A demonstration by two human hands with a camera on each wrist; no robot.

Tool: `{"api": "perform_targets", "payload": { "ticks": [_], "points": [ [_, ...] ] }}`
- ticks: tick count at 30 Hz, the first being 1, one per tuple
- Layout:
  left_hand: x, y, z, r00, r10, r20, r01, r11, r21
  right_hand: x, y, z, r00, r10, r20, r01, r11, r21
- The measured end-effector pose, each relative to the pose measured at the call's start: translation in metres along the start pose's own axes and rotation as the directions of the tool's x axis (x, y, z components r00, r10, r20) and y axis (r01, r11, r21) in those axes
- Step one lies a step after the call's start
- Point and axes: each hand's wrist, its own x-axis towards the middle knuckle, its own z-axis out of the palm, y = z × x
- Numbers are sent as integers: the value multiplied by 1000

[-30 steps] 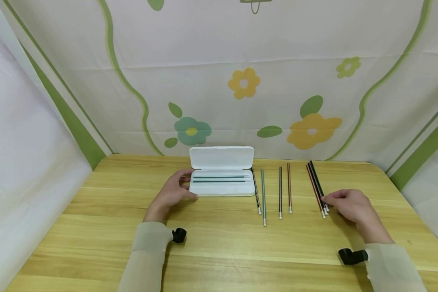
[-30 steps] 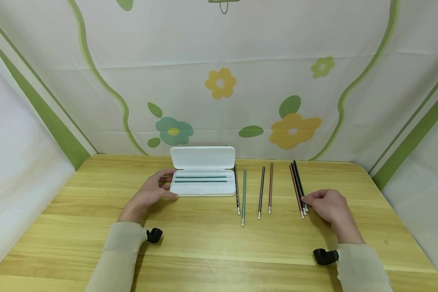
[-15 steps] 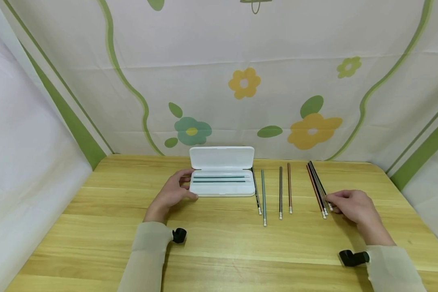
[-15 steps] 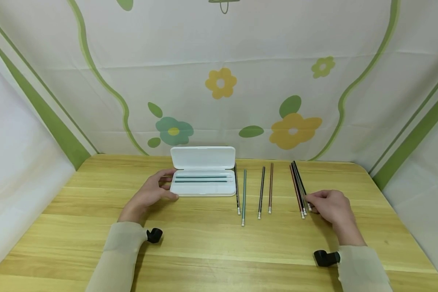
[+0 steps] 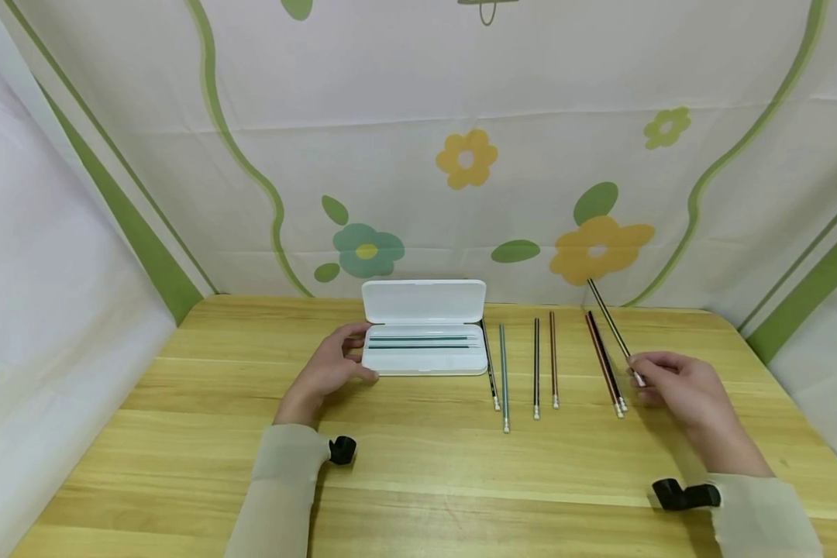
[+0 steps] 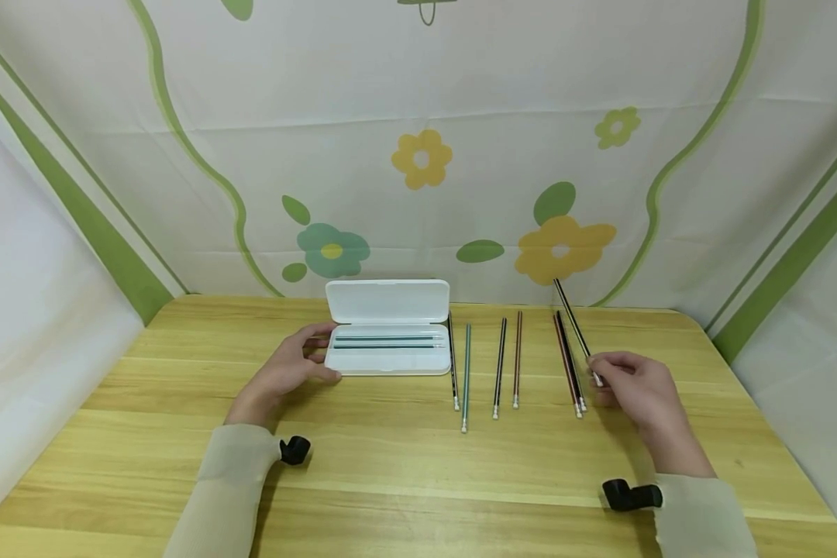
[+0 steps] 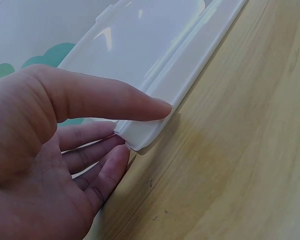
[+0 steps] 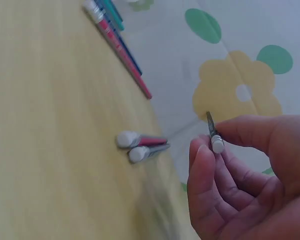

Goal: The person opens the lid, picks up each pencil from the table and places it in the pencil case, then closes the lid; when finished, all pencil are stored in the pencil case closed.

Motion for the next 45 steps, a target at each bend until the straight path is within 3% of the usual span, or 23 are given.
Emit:
{"api": "perform_targets", "payload": {
  "ticks": [5,9,21,26,39,45],
  "points": [
    [0,0,0,1000,2,-1,-2,1000,4,-2,-9,-1,997,-55,57,46,988,150],
    [0,0,0,1000,3,1,-3,1000,2,-4,-17,-1,993,-86,77,70,978,194],
    [1,-1,0,1000,12,5,-12,1000,7,-7,-37,10,977,-180,114,171,982,84],
    [1,-1,0,1000,8,8,-8,1000,7,-8,-46,16,969,-210,132,214,977,-13],
    [1,-1,-1,1000,4,16,-4,1000,-7,-2,-72,40,963,-220,154,242,959,-144],
    [0,2,-1,1000,-8,3,8,1000,27,3,-84,53,955,-240,175,272,943,-193]
  ]
}}
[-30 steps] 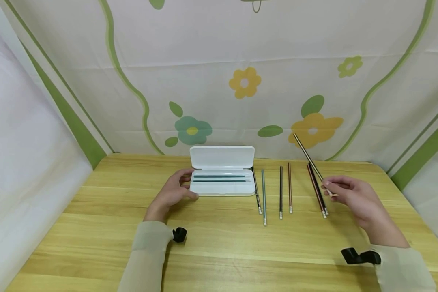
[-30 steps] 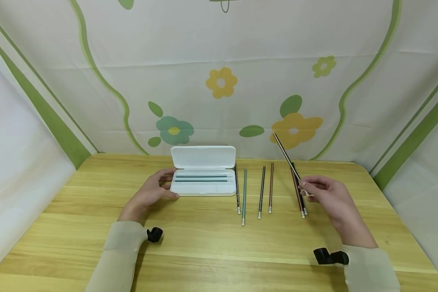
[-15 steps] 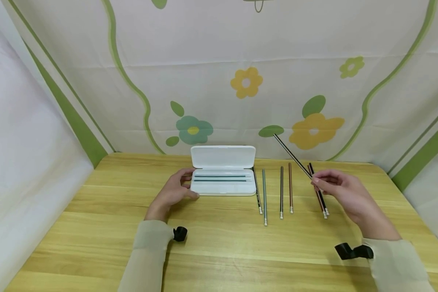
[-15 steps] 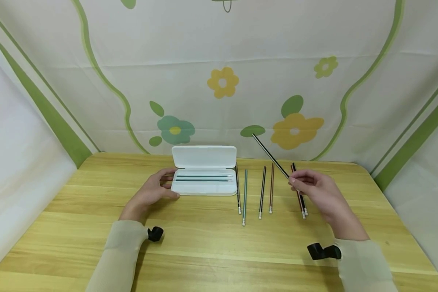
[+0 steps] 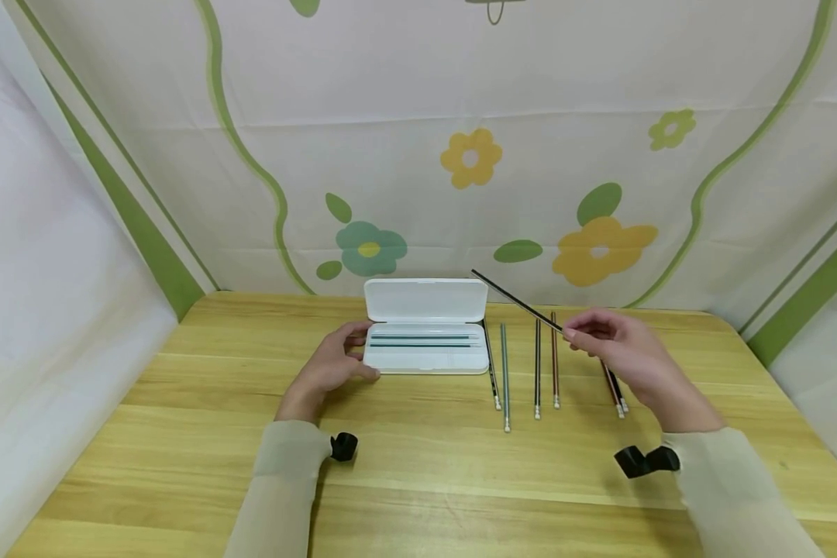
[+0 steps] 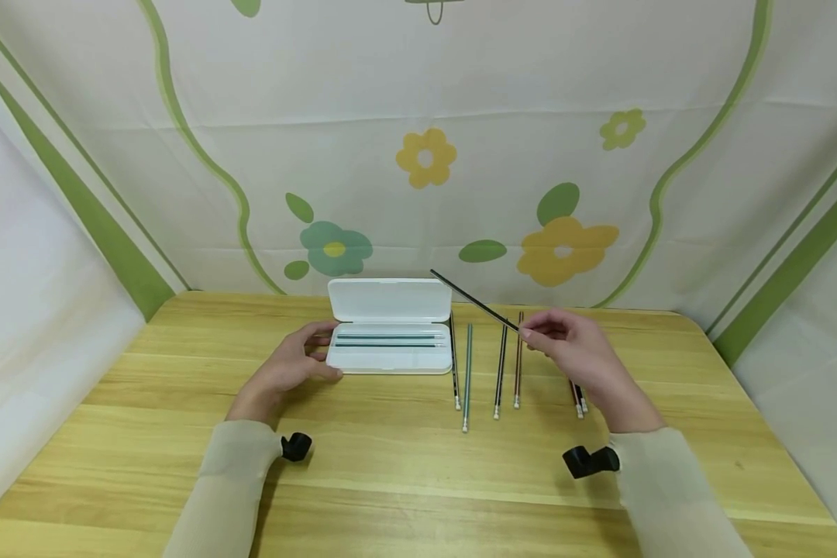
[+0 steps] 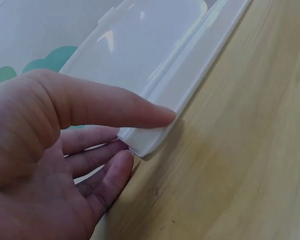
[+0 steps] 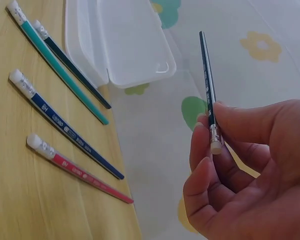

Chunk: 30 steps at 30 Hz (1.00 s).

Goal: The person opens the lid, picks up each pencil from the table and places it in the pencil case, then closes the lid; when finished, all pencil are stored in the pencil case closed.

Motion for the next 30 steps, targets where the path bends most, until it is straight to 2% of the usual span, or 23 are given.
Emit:
{"api": "perform_targets", "payload": {
  "ticks": [4,18,30],
  "points": [
    [0,1,0,1000,-1,-10,1,1000,28,9,-7,9,1000,-16,9,16,1000,6],
    [-1,4,0,1000,-18,-12,19,999,27,41,-18,50,995,-7,95,5,1000,15],
    [-2,4,1,1000,-12,-12,12,1000,15,65,-19,83,995,3,101,2,999,-49]
  ]
}}
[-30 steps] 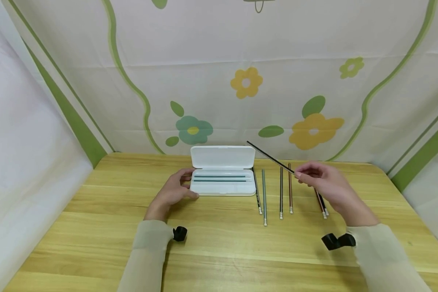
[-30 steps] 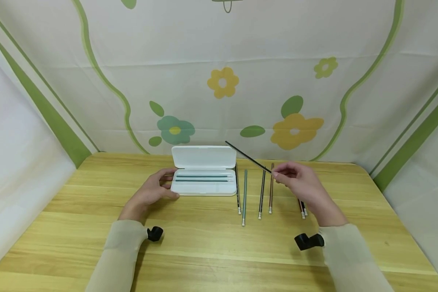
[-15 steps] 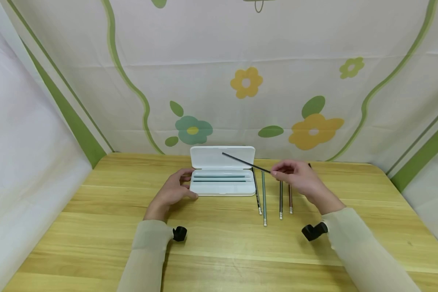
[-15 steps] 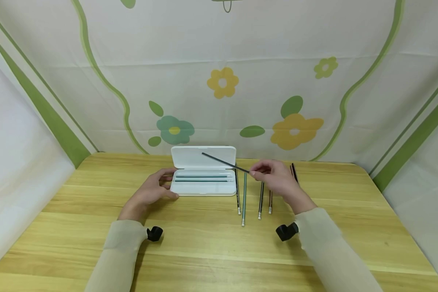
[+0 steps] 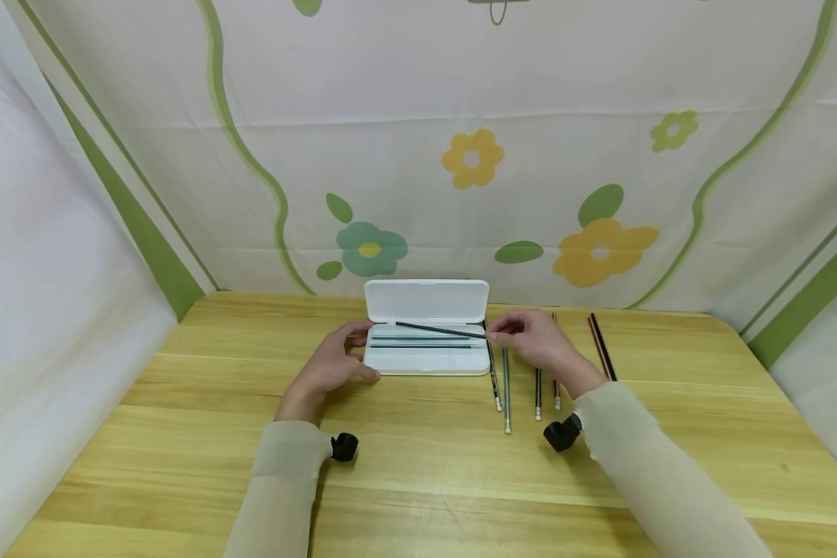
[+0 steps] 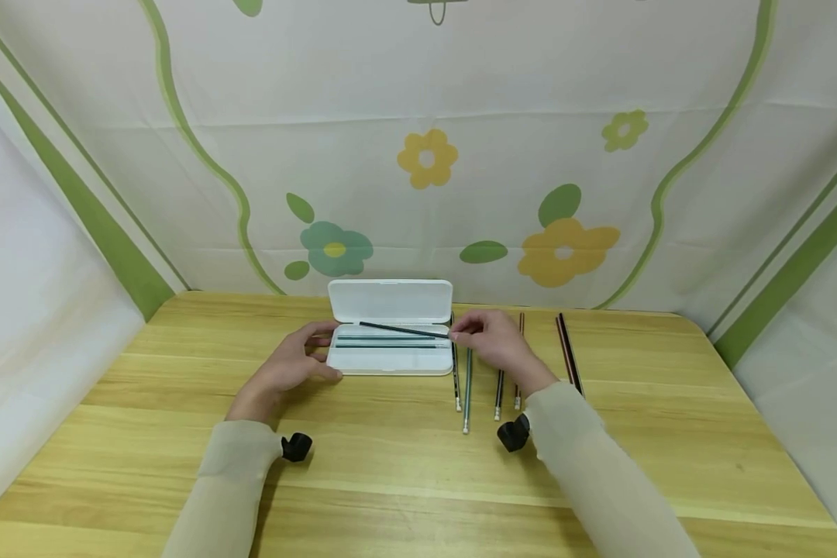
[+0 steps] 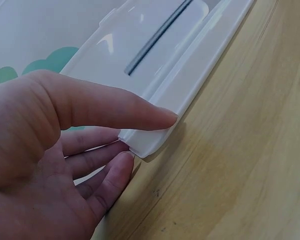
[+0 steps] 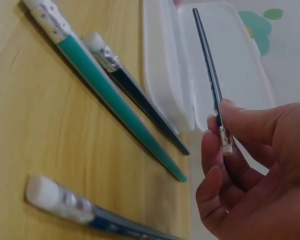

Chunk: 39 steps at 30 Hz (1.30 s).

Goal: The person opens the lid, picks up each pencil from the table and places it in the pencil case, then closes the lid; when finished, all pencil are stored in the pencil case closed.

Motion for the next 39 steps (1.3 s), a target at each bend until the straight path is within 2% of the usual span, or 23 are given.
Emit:
{"api": "perform_targets", "payload": {
  "ticks": [8,19,30,39],
  "points": [
    [0,0,0,1000,3,1,-3,1000,-2,9,-5,15,1000,-9,-15,9,1000,-19],
    [1,-1,-1,1000,-2,2,2,1000,16,17,-6,25,999,-33,4,33,997,-73],
    [0,0,-2,1000,10,4,-10,1000,9,23,-5,32,994,-87,-60,77,984,-161],
    [1,0,-2,1000,7,3,-7,1000,1,25,-5,39,991,-108,-76,99,988,-116]
  ]
}}
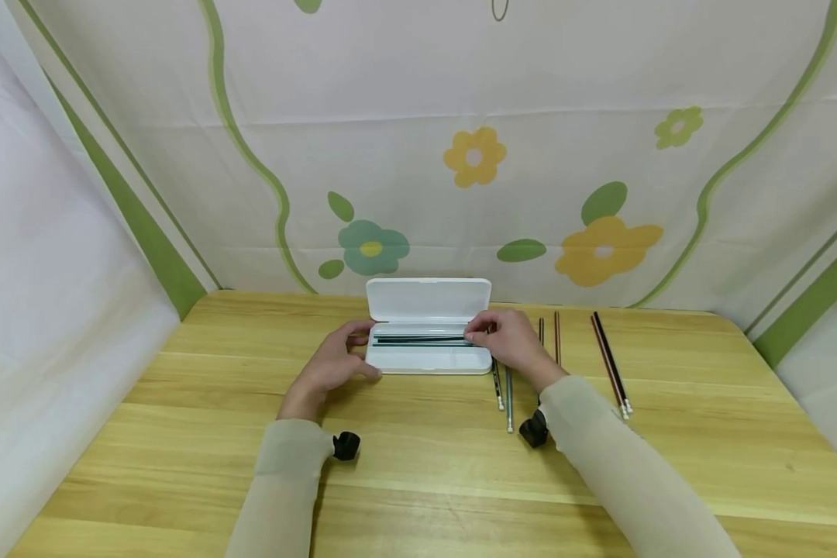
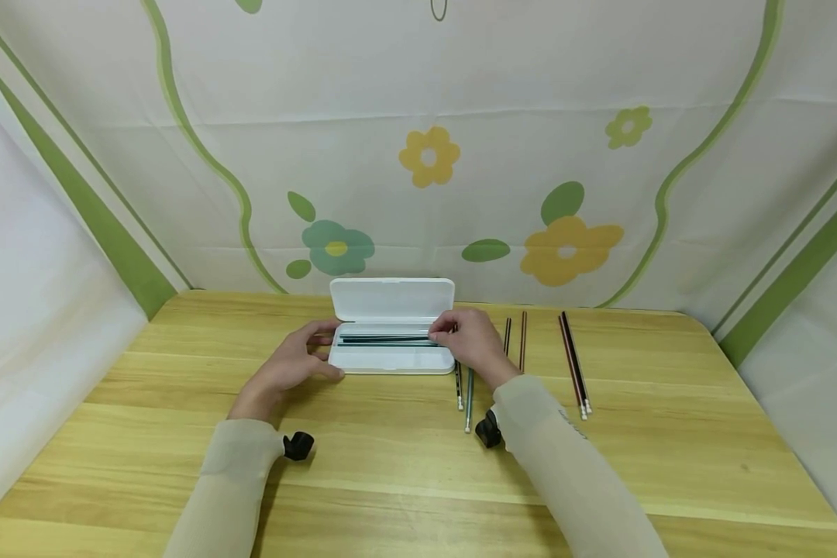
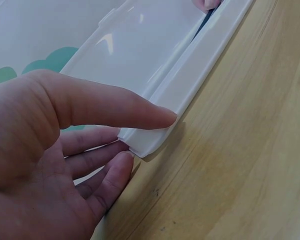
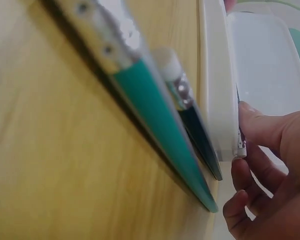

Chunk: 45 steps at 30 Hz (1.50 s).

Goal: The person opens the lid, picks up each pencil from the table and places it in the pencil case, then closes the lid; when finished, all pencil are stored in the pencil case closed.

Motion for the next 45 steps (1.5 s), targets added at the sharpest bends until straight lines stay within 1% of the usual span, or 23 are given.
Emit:
{"api": "perform_targets", "payload": {
  "ticks": [5,14,21,31,39,42,45],
  "points": [
    [0,-1,-1,1000,0,2,0,1000,-6,1,-1,1,1000,-2,-8,2,1000,2],
    [-1,0,0,1000,5,2,-5,1000,11,0,-3,7,999,18,-39,-17,1000,6],
    [0,-1,0,1000,4,6,-5,1000,8,-1,-3,12,997,18,-69,-15,999,45],
    [0,0,0,1000,-9,9,8,1000,10,-1,-4,16,996,17,-90,-15,1000,20],
    [1,0,1,1000,5,8,-5,1000,-2,-2,-3,15,995,33,-91,-31,999,22],
    [0,0,2,1000,3,7,-3,1000,2,-3,-3,12,995,49,-82,-45,998,51],
    [0,-1,3,1000,4,8,-4,1000,0,-6,-5,4,996,58,-70,-52,995,84]
  ]
}}
